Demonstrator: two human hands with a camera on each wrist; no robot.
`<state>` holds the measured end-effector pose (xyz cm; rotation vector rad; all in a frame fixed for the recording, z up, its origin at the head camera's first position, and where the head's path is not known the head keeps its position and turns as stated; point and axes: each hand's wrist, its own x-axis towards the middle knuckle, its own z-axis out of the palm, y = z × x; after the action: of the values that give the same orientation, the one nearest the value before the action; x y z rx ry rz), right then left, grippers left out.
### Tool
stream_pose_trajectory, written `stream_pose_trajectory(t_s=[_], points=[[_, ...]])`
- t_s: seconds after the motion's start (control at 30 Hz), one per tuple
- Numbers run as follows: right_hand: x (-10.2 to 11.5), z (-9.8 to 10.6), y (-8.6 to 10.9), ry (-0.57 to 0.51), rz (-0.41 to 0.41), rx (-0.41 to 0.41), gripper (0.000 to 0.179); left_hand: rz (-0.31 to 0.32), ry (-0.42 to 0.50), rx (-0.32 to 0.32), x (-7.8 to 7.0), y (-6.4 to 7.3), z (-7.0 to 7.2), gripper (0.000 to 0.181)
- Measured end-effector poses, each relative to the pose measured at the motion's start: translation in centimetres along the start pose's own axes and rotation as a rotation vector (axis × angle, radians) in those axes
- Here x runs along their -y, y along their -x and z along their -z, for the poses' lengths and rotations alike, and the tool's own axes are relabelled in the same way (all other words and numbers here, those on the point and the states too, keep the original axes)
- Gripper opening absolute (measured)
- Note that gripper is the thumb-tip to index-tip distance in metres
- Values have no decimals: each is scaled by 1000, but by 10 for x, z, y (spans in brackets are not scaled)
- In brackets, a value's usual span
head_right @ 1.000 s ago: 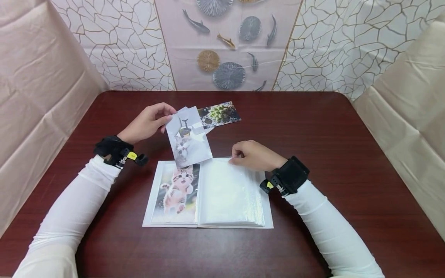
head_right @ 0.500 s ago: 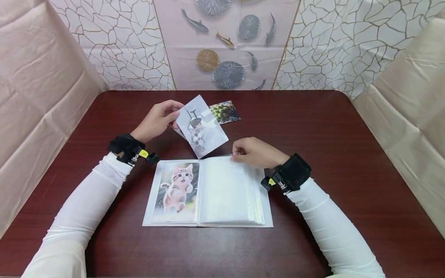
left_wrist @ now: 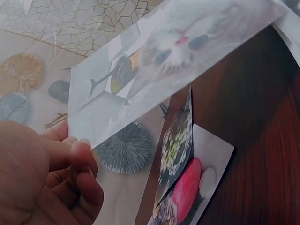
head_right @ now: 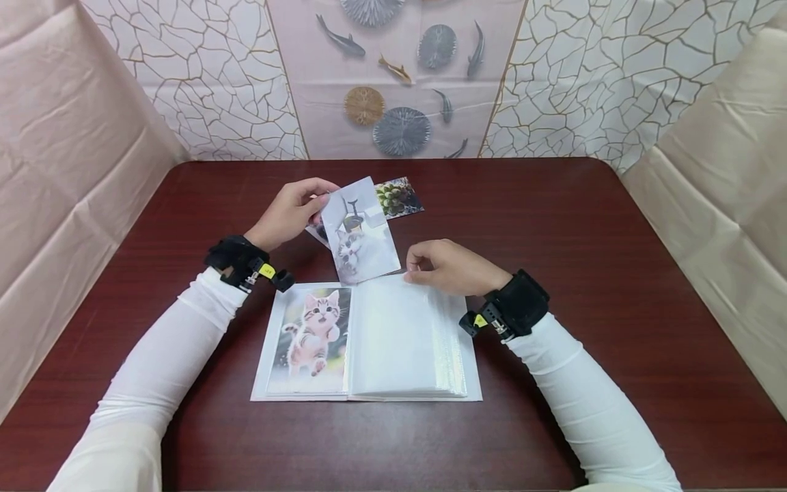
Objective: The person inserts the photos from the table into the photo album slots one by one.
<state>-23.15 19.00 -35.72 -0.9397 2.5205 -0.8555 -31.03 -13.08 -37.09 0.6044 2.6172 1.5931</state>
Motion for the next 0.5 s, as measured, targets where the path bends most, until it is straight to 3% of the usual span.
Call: stream_pose_trajectory(t_s=[0.3,0.5], points=[[-2,-2,-2,-44,-20,3,4,-46,37,-4,-5,-5,-11,29],[-3,-4,-3,-93,-42,-1,4,0,63,35,-6,-5,-17,30]])
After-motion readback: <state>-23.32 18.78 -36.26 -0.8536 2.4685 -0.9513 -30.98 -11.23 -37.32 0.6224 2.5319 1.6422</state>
